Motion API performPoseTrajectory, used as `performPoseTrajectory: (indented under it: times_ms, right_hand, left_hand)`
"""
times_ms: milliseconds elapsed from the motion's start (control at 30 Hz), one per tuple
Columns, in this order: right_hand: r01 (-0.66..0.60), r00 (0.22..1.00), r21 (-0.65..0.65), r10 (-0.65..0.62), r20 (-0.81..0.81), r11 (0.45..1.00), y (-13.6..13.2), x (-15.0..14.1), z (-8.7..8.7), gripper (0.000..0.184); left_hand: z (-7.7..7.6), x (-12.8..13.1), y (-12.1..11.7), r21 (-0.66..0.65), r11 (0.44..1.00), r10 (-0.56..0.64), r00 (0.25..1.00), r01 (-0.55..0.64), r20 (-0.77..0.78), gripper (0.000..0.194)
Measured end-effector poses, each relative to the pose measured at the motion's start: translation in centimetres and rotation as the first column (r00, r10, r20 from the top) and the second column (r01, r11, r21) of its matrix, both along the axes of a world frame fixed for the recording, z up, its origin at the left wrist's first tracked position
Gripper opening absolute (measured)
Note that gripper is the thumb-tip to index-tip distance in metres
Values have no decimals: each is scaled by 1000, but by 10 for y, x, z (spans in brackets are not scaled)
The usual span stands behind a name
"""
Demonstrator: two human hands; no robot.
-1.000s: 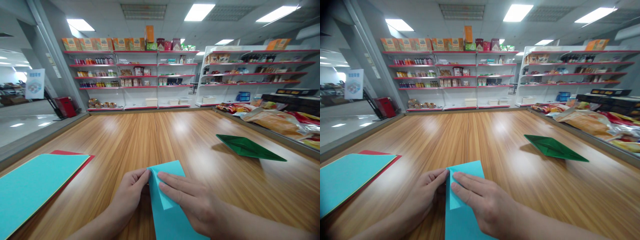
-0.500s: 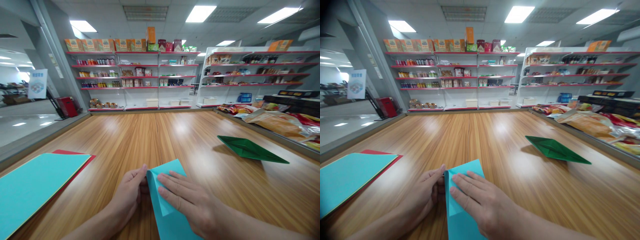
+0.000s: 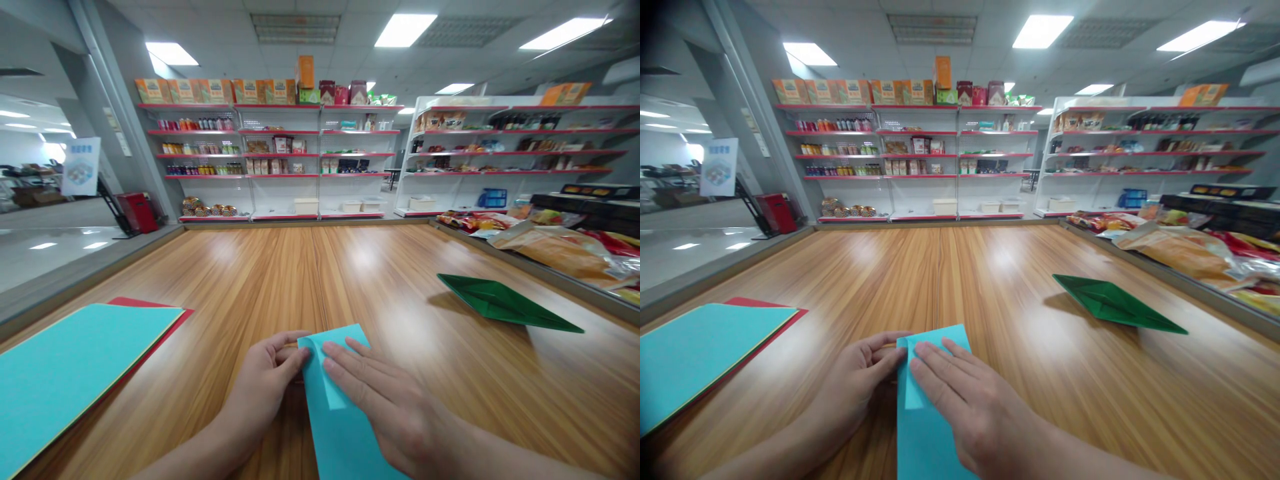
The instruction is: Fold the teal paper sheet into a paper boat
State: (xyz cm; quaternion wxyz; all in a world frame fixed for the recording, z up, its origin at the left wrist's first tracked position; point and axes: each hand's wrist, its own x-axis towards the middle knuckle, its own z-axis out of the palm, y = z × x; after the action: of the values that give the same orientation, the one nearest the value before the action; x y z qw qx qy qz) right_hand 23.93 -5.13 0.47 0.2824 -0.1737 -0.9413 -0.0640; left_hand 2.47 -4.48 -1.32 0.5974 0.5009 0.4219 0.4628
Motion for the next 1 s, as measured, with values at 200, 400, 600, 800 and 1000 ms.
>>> performPoseTrajectory:
  times_ms: [200,400,600,800,1000]
  right_hand:
    - [247,954,-177,-271,-129,953,9,-1,-14,63]
    - [244,955,-274,-280,-99,930,11,-3,-13,55]
    - [254,962,-231,-269,-38,939,8,-4,-13,56]
    - [186,982,-203,-186,18,961,5,-2,-10,62]
    - [187,982,-197,-183,41,962,4,-2,-10,67]
  left_hand:
    - [3,-4,-11,527,821,237,707,221,-667,42]
    - [10,-6,-17,409,757,203,411,510,-889,54]
    - [16,-7,-15,342,754,207,292,561,-934,60]
    - [13,-9,-10,335,774,199,297,537,-934,69]
    - [8,-9,-8,334,845,233,276,418,-933,91]
